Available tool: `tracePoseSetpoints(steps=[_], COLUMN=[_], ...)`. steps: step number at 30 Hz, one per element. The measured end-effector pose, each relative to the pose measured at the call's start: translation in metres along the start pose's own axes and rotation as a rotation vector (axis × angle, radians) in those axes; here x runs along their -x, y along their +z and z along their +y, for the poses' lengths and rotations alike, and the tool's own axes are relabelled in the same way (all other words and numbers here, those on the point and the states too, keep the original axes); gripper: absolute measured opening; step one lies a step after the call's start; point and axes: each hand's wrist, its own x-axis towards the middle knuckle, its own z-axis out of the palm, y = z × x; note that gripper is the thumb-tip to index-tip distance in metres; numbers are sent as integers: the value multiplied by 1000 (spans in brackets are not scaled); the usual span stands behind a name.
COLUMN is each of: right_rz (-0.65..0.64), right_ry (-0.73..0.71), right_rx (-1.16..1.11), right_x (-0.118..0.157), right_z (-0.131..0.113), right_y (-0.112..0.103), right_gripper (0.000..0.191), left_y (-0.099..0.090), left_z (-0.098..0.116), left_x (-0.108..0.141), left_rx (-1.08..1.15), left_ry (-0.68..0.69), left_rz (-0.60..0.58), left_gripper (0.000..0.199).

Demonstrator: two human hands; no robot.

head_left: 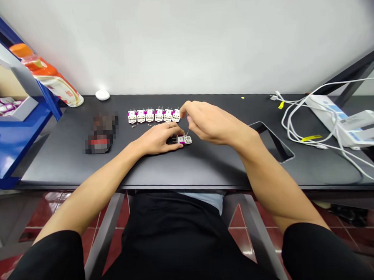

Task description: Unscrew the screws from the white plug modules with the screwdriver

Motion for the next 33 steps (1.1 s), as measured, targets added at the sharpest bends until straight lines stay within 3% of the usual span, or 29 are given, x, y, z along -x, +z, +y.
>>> tracePoseSetpoints(steps=[7,15,33], right_rz=[-74,-29,-3], right_ry=[124,43,60], right_rx=[118,4,127], right_x=[-1,3,2], right_z=[-4,0,-1], right_y=[-3,-3,-1], right_gripper=[34,28,36], left_y=[0,0,0], left_z=[2,1,1], left_x=[1,0,1], left_rx=[2,2,-22], left_ry=[0,0,23], left_rz=[7,5,6], left_gripper=[43,43,40])
